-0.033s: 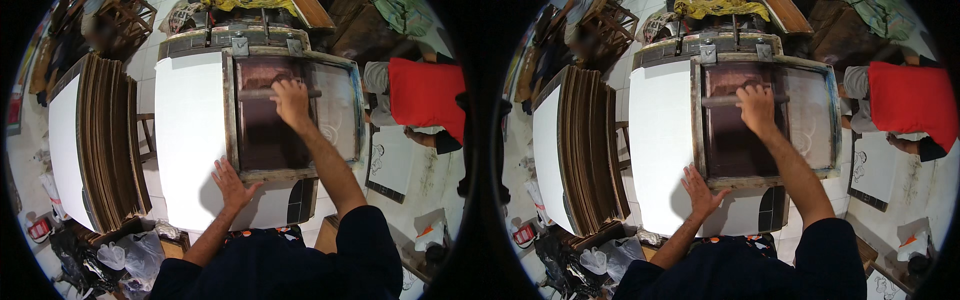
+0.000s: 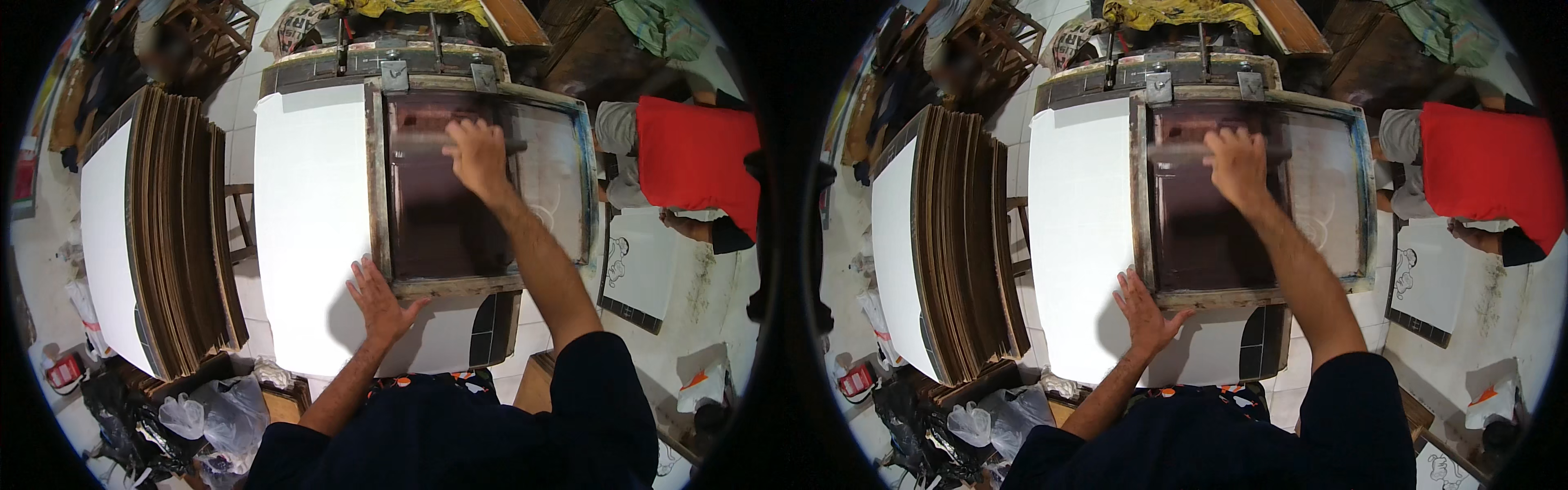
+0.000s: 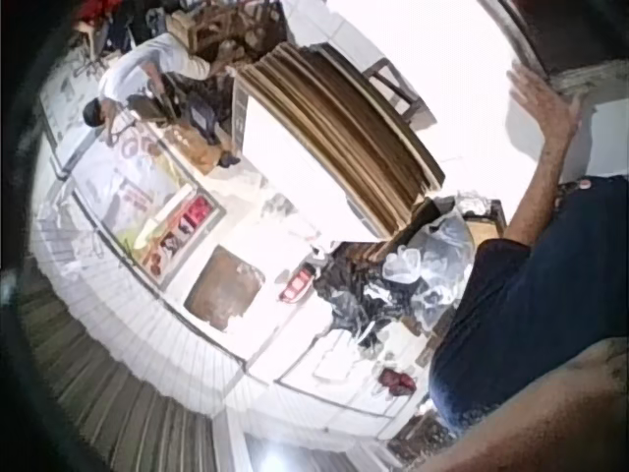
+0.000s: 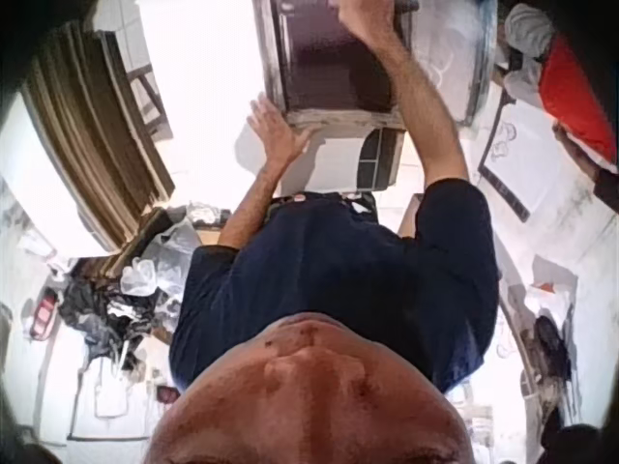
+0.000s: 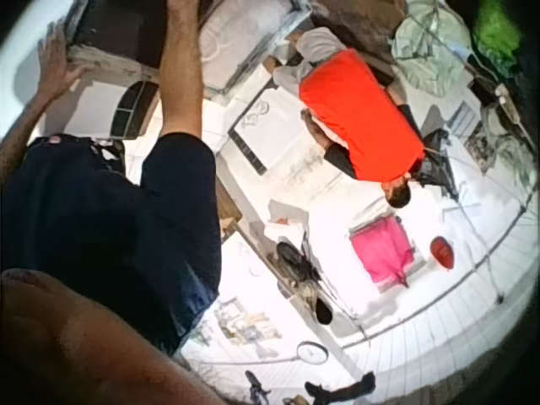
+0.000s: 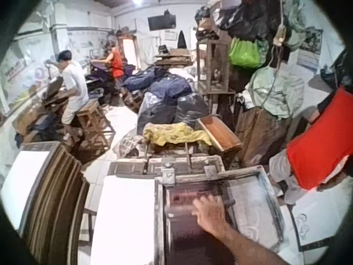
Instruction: The person performs manual screen printing on white cardboard sheets. They place a sheet on a table, align a screen frame, use a squeegee to pull ink across the screen, lift the frame to reveal a printed cartoon character, and move the finished sheet aside. The process is repeated for multiple sheets.
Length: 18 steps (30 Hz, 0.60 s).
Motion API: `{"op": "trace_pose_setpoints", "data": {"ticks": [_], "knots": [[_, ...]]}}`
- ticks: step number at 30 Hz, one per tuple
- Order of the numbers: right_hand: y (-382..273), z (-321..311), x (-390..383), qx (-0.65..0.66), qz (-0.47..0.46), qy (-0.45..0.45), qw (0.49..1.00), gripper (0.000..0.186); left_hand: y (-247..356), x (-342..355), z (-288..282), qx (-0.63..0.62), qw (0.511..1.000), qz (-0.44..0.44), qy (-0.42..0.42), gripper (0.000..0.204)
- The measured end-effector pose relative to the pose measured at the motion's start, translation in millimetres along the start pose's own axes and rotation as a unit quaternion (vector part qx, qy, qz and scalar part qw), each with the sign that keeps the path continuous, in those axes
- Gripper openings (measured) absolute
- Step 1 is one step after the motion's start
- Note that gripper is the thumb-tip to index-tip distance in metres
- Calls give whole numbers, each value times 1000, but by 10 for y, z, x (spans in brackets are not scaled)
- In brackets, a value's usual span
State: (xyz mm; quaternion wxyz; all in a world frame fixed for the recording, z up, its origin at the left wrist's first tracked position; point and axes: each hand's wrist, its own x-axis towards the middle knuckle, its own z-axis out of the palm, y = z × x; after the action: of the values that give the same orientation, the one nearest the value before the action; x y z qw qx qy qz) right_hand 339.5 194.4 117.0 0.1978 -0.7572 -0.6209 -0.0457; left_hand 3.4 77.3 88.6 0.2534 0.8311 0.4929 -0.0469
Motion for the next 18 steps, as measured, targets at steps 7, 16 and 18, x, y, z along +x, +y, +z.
{"op": "trace_pose_setpoints", "data": {"ticks": [7,16,18], "knots": [[324,330,787,-69,23,30,997,29,-15,66,27,21,999,17,22,149],[-523,-168,-952,-66,23,-3,998,38,-66,102,114,-7,999,22,41,150],[-770,-348,-1481,-47,38,-38,997,47,-76,106,112,-29,999,23,37,149]]}}
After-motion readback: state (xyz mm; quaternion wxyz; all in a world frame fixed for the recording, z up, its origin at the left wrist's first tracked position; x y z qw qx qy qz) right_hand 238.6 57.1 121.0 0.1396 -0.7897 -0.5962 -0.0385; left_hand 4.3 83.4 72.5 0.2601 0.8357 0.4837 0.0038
